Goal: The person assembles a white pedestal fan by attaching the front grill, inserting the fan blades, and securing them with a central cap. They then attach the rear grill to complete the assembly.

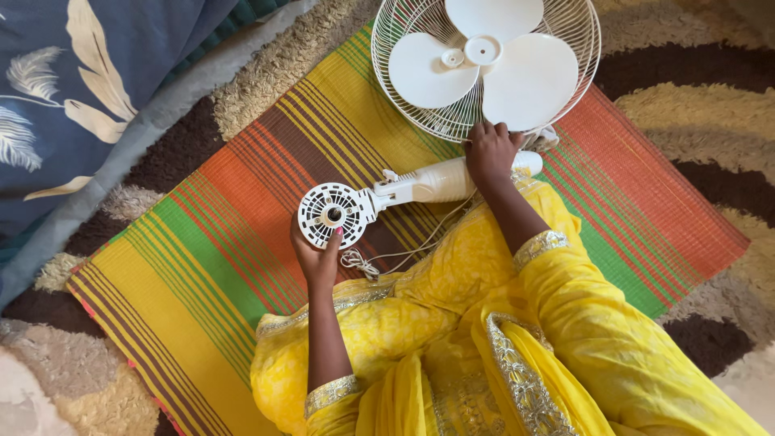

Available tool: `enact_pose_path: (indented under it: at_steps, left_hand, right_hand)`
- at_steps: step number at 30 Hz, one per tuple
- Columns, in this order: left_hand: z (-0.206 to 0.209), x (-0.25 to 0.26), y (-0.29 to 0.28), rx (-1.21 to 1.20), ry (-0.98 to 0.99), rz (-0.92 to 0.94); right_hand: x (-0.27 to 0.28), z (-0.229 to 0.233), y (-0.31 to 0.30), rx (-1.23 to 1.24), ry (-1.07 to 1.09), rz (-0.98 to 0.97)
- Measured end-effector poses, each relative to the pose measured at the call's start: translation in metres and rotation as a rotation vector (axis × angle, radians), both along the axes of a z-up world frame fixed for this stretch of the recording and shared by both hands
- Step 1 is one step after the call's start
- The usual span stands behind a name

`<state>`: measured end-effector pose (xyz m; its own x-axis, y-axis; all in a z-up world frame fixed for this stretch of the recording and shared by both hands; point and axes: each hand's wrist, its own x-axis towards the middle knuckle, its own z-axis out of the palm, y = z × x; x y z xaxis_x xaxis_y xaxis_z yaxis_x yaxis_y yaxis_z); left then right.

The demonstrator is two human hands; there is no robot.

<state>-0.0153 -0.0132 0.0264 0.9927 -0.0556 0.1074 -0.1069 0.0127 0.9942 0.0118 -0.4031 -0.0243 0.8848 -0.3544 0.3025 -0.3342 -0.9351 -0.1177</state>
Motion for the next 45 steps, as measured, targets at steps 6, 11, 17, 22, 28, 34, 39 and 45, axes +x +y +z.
enact_pose_path:
  at_steps: [6, 11, 17, 22, 28, 34, 39, 45]
  left_hand:
    - [0.006, -0.004, -0.001, -0.082, -0.015, -0.033]
    - [0.009, -0.008, -0.001, -0.016, 0.005, -0.014]
    - [0.007, -0.011, -0.001, -0.033, -0.053, -0.025]
    - [-0.002, -0.013, -0.001, 0.001, -0.046, -0.018]
    - [-0.016, -0.017, 0.004, 0.070, -0.084, 0.005]
    - [-0.022, -0.017, 0.005, 0.157, -0.095, 0.044]
    - [-0.027, -0.014, 0.005, 0.194, -0.112, 0.063]
    - [-0.026, -0.013, 0.005, 0.259, -0.005, 0.073]
  right_hand:
    - [-0.006, 0.012, -0.017, 0.019, -0.274, 0.230]
    - [-0.007, 0.032, -0.044, 0.227, -0.190, 0.322]
    - [-0.035, 0.048, -0.071, 0.229, -0.017, 0.486]
    - [-0.048, 0.042, -0.076, 0.216, 0.128, 0.461]
    - [-0.049, 0.046, -0.062, 0.016, 0.164, 0.467]
    - [-0.049, 0.090, -0.058, 0.198, -0.114, 0.452]
    - [-0.058, 0.151, -0.042, 0.303, -0.053, 0.575]
    - [-0.065, 0.159, -0.011, 0.107, -0.163, 0.669]
